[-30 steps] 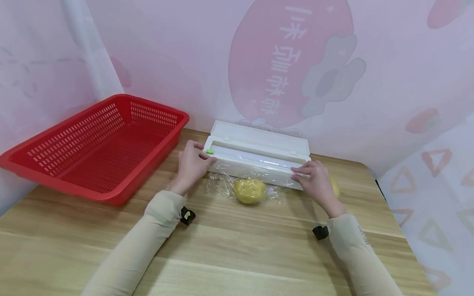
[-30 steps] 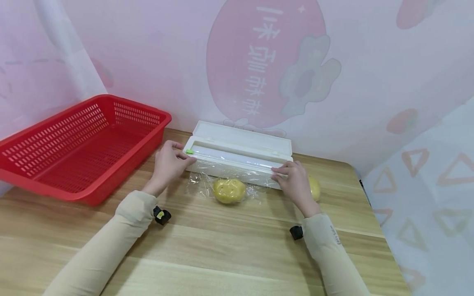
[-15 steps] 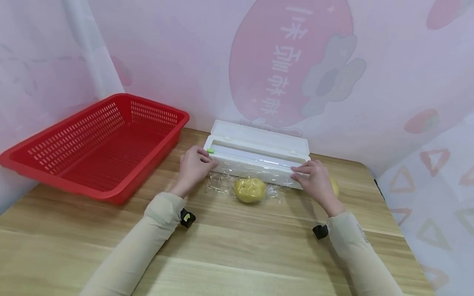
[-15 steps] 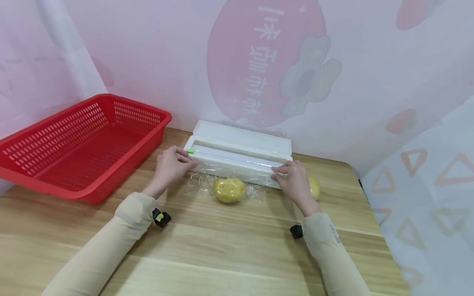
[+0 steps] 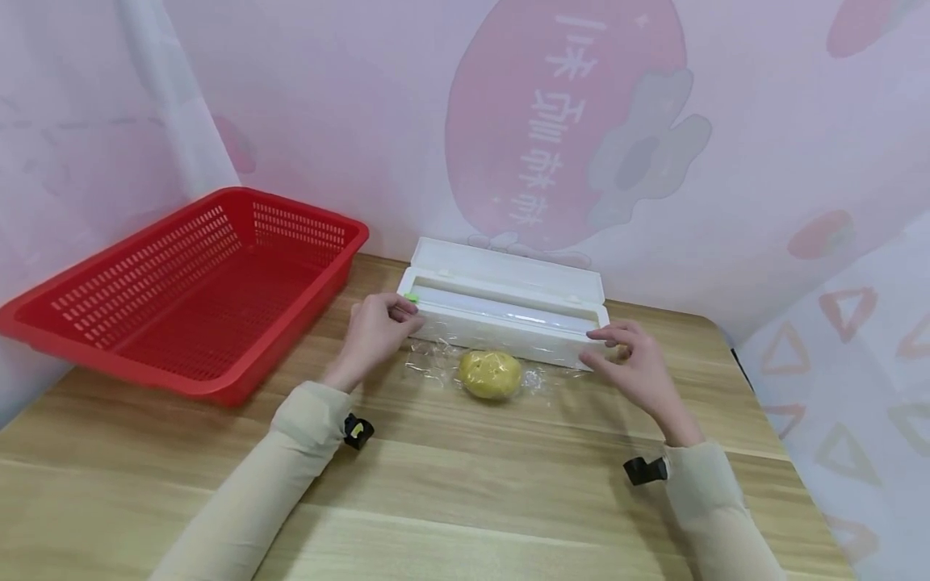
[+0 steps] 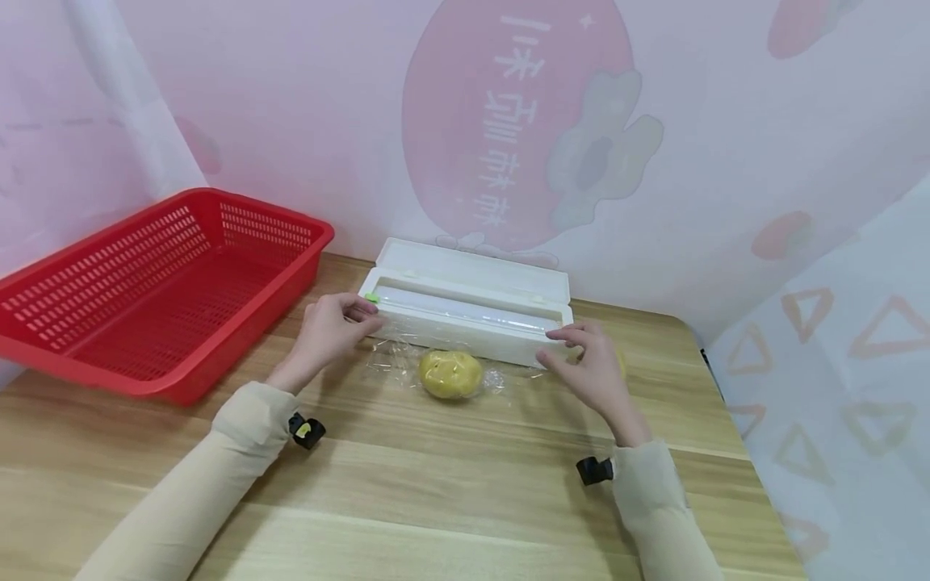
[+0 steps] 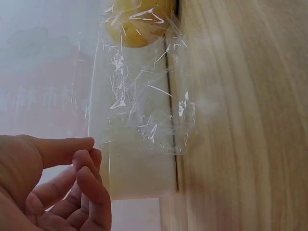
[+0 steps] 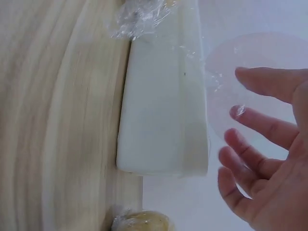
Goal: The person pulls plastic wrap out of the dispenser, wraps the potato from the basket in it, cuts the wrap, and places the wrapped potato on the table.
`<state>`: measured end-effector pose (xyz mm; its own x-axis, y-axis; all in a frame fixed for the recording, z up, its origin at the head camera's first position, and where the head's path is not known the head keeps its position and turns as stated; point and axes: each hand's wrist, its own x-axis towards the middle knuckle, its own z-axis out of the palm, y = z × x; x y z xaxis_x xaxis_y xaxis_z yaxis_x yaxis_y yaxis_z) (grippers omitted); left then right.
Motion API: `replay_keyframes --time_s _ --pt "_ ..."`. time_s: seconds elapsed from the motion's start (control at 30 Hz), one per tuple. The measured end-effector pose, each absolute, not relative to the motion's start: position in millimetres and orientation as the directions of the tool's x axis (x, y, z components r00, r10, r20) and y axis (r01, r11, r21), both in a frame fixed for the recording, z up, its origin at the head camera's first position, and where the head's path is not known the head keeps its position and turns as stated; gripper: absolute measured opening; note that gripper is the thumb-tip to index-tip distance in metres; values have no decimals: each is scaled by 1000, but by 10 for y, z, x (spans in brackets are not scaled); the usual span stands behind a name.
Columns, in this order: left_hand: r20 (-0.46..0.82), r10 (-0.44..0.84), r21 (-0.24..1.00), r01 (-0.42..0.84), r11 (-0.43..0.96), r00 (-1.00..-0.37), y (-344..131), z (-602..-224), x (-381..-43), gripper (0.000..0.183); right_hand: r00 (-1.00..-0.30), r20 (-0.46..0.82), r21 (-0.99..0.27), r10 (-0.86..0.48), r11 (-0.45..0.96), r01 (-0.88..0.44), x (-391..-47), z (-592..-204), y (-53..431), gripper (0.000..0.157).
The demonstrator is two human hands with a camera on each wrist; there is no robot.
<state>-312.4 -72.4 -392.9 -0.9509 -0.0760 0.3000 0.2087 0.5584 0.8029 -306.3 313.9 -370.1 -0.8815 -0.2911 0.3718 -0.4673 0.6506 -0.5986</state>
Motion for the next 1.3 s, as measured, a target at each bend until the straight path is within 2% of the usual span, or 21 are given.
replay_keyframes --time_s 0.2,0.33,0.43,0.57,0.67,0.8,0.93,1.07,1.2,1.3 --pt "297 -43 794 222 566 -954 -802 -3911 -3109 14 -901 304 -652 -310 622 -434 -3010 -3735 3134 25" --pt "287 -20 791 226 569 -958 -833 -3903 -3082 11 -888 341 -661 -308 593 -460 -2875 -3641 3028 11" --pt "283 3 789 234 568 -959 -829 -3887 -3049 11 -902 335 -717 -274 547 -432 -2840 -3668 3030 10" --pt "228 37 822 213 528 -973 -825 -3869 -2990 12 -949 222 -864 -226 406 -299 -2923 -3864 3138 25" --pt "141 77 888 160 432 -987 -847 -3886 -2958 15 -961 153 -935 -229 280 -216 -2918 -3915 3148 34" --pt "33 125 970 62 237 -992 -892 -3900 -2934 22 -959 98 -979 -267 145 -141 -2909 -3947 3155 31" --pt "-50 132 996 -40 82 -990 -917 -3868 -2929 32 -947 27 -999 -319 24 -36 -2912 -3961 3175 27" --pt "-115 109 993 -114 14 -987 -929 -3823 -2938 43 -937 -91 -987 -337 -93 129 -2921 -3941 3190 25" --pt "-166 104 985 -170 -35 -981 -931 -3777 -2926 42 -907 -250 -936 -339 -156 316 -2935 -3909 3192 24" --pt "-190 117 978 -198 -66 -975 -924 -3743 -2894 40 -879 -329 -898 -344 -175 405 -2938 -3891 3179 27"
